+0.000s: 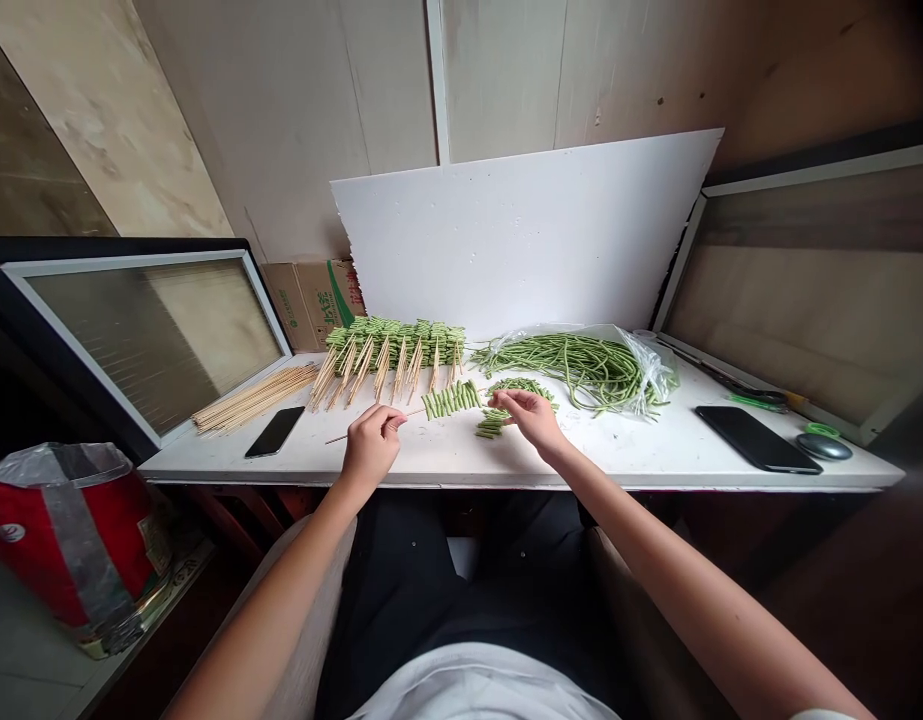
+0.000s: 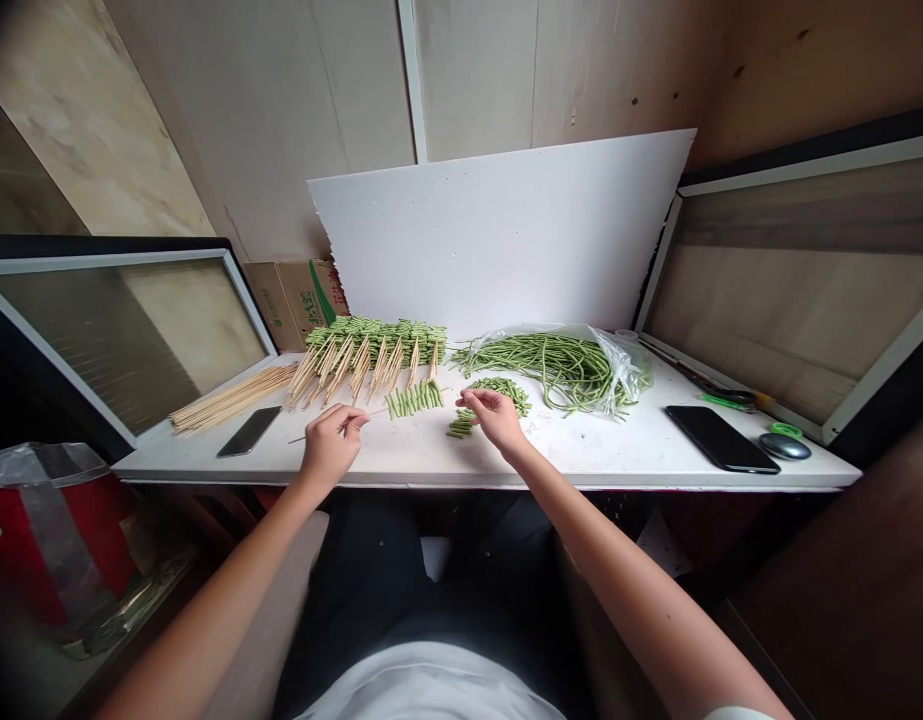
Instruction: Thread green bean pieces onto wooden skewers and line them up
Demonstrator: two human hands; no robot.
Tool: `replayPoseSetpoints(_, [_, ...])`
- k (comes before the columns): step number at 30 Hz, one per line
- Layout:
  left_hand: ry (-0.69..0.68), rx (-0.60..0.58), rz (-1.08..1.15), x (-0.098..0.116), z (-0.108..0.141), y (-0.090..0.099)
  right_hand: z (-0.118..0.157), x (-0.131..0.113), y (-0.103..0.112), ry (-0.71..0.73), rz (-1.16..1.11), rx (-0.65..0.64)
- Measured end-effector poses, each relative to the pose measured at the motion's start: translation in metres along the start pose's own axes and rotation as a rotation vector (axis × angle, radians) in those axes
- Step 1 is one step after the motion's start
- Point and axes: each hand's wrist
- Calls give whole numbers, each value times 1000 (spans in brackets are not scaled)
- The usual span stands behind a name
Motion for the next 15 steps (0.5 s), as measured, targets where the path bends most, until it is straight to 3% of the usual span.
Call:
replayPoseSetpoints(4, [11, -17, 2, -5, 1, -3, -4, 18, 19, 129, 631, -62])
replayPoseSetpoints(7, [10, -27, 8, -6, 1, -5, -1, 24, 23, 176, 980, -106])
replayPoseSetpoints(15, [6, -53, 9, -3, 2, -4, 8, 20, 15, 172, 1276, -163])
Point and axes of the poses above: each hand's wrist, its own z-axis away from the middle knuckle, its own y-axis out of the back of the hand, x = y × z, and after that the axes turned 15 degrees about -x, right-handed
